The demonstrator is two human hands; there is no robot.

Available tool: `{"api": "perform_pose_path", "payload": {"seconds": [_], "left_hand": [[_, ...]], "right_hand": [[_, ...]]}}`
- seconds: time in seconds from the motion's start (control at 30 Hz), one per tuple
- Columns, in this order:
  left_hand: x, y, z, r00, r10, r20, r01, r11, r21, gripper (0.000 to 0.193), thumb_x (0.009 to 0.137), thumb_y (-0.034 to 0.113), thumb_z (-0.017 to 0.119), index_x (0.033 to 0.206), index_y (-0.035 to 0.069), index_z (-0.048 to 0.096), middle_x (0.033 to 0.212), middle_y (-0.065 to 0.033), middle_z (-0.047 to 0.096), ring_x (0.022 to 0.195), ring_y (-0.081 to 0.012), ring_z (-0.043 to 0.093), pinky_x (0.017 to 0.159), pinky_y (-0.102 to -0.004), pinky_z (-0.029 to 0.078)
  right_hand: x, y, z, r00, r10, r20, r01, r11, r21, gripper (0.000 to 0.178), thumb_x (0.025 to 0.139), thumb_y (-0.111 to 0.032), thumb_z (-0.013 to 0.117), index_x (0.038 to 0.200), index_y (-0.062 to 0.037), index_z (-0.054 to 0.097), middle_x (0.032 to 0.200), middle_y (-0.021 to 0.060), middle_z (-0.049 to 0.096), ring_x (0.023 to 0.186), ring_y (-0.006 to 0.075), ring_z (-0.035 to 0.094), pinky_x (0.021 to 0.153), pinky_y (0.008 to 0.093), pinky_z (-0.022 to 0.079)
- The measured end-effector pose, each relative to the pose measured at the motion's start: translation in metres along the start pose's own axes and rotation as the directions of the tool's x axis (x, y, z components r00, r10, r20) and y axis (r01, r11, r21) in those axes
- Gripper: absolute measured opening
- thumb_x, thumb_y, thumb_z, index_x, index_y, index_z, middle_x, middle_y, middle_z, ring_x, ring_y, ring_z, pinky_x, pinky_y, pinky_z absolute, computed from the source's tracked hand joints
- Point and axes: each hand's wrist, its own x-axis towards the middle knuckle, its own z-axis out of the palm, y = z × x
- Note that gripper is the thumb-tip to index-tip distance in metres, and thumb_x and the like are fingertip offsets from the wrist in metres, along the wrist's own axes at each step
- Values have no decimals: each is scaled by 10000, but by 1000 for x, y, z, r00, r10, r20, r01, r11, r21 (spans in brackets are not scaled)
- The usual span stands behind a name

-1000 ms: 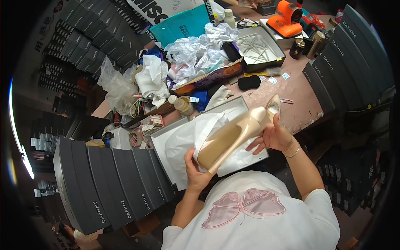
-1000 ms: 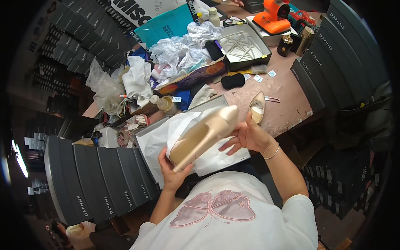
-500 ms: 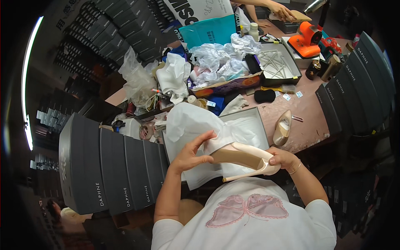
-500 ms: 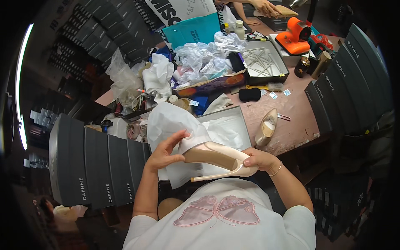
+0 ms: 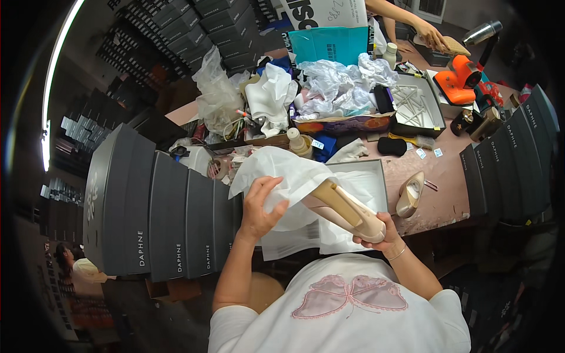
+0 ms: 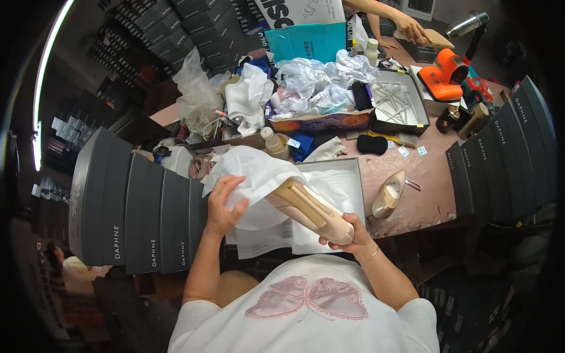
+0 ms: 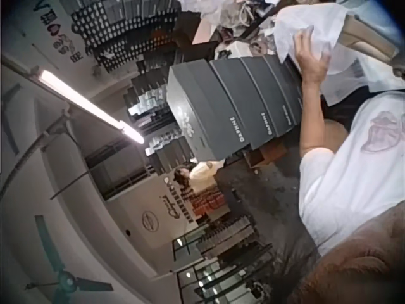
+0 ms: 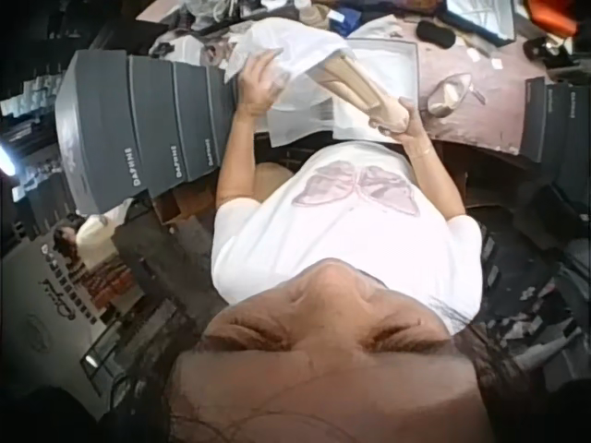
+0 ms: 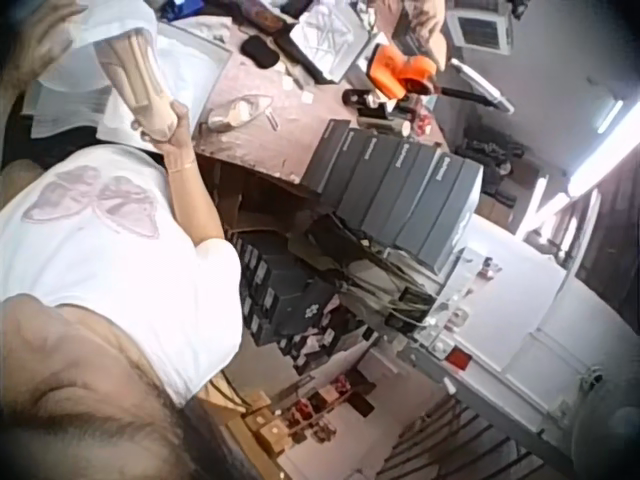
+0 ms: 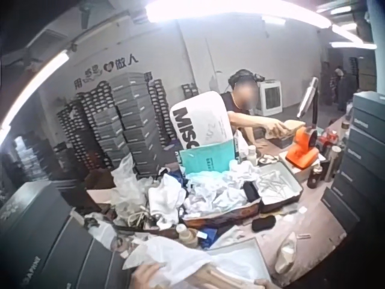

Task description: Packing high-heeled shoes into boxes with tissue paper and cleaning the box surfaces.

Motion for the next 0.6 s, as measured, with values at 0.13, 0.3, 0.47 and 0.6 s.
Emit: {"api": "perform_pose_path", "payload": {"seconds": [0.13,0.3,0.47,0.6], "left_hand": [[-3,13,-8,990,12,142,-29,993,115,526,689,0,706,1198,67,592,1110,-132,539,957,-282,581,815,-370,487],[1,5,-13,998,-42,-36,44,997,64,477,669,-64,691,1128,57,645,1040,-104,567,947,-269,587,827,-348,487],[14,62,-21,996,37,86,-28,995,-98,383,665,-102,672,1017,46,707,956,-82,570,865,-203,577,773,-289,479],[11,75,-19,996,88,30,-86,995,-59,411,632,-88,673,1011,66,716,893,-62,561,797,-198,550,688,-280,455]], "right_hand": [[4,2,4,1000,14,-14,-14,1000,-17,717,806,-477,580,1346,-34,416,1112,166,556,834,310,621,477,269,537],[4,-17,16,995,99,-6,-97,956,-277,751,790,-470,625,1293,55,437,1029,200,591,802,321,647,505,291,549],[6,-37,52,991,124,-48,-132,869,-477,787,742,-364,717,1300,102,416,1023,172,609,863,225,648,746,352,557],[18,-14,73,996,-52,-76,13,896,-444,824,771,-336,706,1397,19,304,1166,127,536,979,178,575,781,287,509]]}}
